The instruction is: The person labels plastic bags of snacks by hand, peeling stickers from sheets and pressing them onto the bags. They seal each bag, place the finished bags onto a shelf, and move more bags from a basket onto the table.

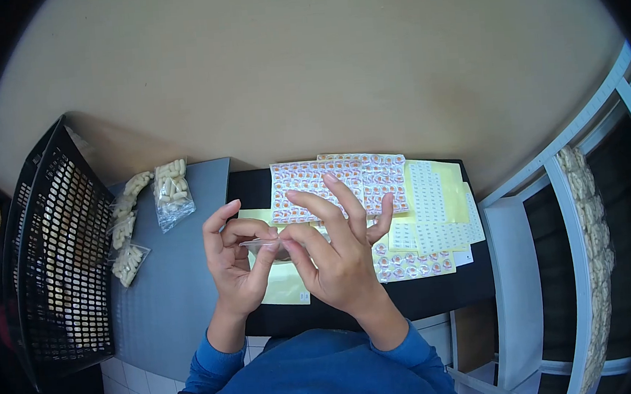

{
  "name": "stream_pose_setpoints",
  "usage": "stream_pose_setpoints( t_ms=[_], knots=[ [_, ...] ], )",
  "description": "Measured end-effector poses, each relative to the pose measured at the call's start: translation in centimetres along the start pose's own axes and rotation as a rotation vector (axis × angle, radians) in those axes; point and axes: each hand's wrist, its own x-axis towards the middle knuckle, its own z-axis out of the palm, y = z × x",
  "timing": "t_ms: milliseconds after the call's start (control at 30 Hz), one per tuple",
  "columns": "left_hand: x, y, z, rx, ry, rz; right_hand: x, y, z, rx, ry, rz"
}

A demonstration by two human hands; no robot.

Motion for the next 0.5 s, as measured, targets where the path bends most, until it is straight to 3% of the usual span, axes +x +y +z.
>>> stream_pose_setpoints(
  t_ms=[167,500],
  knots=[
    [0.1,-0.2,-0.2,0.105,-0.019,0.09,-0.2,0.1,0.4,0.097,0.049,0.007],
    [0.6,0.1,-1.2,0.174,-0.155,0.014,-0.8,1.3,-0.1,0.132,-0.014,-0.011]
  ],
)
